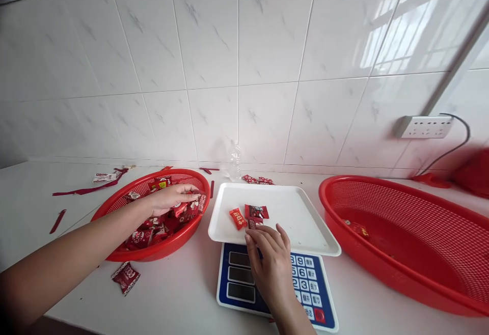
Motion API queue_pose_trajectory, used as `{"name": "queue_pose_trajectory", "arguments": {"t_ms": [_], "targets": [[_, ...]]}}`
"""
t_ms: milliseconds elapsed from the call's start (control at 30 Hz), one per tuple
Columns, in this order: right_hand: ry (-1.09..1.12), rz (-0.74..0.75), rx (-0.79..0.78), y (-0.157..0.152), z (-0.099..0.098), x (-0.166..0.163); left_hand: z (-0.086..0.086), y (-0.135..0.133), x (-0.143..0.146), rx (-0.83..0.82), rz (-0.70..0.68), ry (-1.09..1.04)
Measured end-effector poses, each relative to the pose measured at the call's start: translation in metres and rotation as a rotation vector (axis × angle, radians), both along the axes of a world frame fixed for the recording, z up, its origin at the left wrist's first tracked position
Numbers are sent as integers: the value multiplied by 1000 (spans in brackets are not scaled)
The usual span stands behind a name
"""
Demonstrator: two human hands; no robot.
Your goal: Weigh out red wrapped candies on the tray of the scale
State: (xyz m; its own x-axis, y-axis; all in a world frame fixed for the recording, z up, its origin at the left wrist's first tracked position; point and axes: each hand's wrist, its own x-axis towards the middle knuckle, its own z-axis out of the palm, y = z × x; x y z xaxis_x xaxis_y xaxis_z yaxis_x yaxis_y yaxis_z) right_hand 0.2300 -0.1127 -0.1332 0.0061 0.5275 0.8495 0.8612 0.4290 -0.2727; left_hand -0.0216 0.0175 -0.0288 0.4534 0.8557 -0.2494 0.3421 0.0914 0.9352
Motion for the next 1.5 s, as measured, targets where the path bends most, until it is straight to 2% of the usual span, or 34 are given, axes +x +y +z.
{"name": "queue_pose_trajectory", "arguments": {"t_ms": [133, 367, 567, 700, 800, 933, 1033, 1100, 1200, 1367, 1500], "targets": [[1, -19, -11, 0, 1, -1, -2, 4, 34, 32, -59, -53], [30, -5, -22, 0, 3, -2, -18, 12, 90, 108, -128, -22], [27, -3, -17, -1, 5, -1, -21, 11, 106, 175, -114, 54], [36, -3, -6, -2, 6, 0, -14, 8, 95, 186, -106, 79], [52, -5, -7, -3, 8, -1, -3, 4, 75, 205, -110, 117], [65, 8, 1, -4, 7, 0, 12, 3, 32, 262, -92, 246], [65, 18, -11, -4, 6, 0, 17, 6, -5, 251, -125, 447], [61, 22, -14, -4, 5, 1, 13, 8, -24, 230, -150, 611], [55, 21, -6, -4, 5, 0, -2, 12, -36, 297, -100, 810], [27, 20, 9, -1, 4, 0, -27, 21, -25, 416, -65, 955], [25, 19, 12, 0, 4, 1, -34, 24, -18, 452, -105, 969]]}}
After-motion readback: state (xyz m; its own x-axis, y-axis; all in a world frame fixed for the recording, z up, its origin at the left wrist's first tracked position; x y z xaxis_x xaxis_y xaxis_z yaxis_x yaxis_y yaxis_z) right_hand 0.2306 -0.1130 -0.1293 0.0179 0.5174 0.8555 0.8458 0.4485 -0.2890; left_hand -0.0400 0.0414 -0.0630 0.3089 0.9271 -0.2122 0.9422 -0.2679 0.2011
